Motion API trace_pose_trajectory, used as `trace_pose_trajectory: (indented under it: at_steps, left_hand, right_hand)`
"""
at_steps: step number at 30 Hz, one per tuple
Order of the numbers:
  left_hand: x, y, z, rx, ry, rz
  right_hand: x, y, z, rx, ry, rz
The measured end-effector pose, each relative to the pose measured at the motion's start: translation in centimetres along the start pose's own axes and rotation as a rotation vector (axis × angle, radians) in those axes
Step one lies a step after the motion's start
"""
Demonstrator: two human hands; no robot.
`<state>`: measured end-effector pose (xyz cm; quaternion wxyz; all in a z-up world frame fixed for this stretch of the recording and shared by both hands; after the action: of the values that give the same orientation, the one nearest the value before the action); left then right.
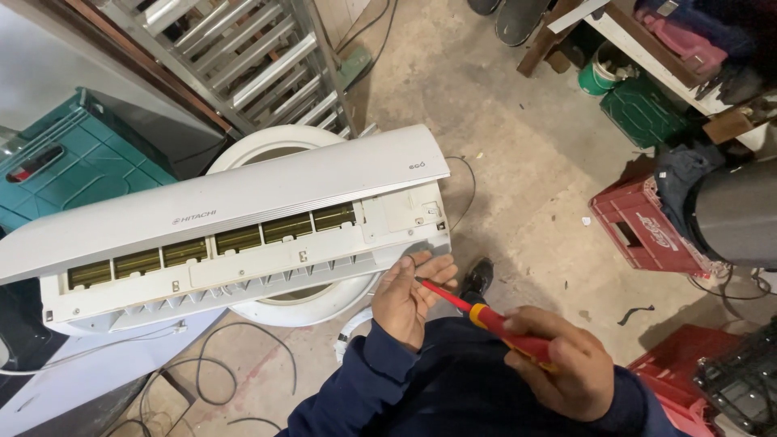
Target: Disassembling and working on the electrical component section of an air conditioning unit using a screwdriver.
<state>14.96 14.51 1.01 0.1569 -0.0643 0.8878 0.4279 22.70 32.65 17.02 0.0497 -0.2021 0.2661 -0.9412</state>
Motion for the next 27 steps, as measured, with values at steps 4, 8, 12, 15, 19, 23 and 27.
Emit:
trace_pose_trajectory:
  at_steps: [4, 8, 12, 15, 19, 23, 27]
  left_hand:
    - [0.3, -0.2, 0.1, 0.035, 0.017, -0.009]
    - [0.4, 0.2, -0.8, 0.057, 0.082, 0.015]
    - [0.3, 0.9, -1.3, 0.131, 0.077, 0.054]
    - [0.4, 1.7, -2.2, 0.220, 0.166, 0.140]
    - [0.0, 3.0, -7.7, 1.196, 0.832, 0.304]
    - [2.3, 3.5, -6.8, 1.822, 1.161, 0.596]
    - [3.9, 1.1, -5.0, 1.863, 1.207, 0.586]
  right_hand:
    - [0.8, 0.5, 1.1, -0.143, -0.113, 0.015]
    - [0.9, -0.3, -1.5, -0.134, 0.400, -0.123]
    - [0.7, -0.5, -4.2, 0.247, 0.561, -0.223]
    - [0.3, -1.0, -7.2, 0.432, 0.770, -0.218]
    - [1.7, -3.3, -7.5, 0.442, 0.702, -0.313]
    - [5.3, -4.1, -6.0, 0.101, 0.606, -0.279]
    - [8.7, -3.8, -3.9, -0.202, 0.573, -0.185]
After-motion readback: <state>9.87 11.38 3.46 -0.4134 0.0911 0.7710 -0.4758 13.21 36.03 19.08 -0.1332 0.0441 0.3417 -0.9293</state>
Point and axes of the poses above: each hand's wrist, its own x-axis towards the middle knuckle, its own y-axis out of the palm, z = x × y, the point moved 8 cm from there along x, towards the middle knuckle, and after that the axes turned 14 degrees about y, right-handed, at the moved point
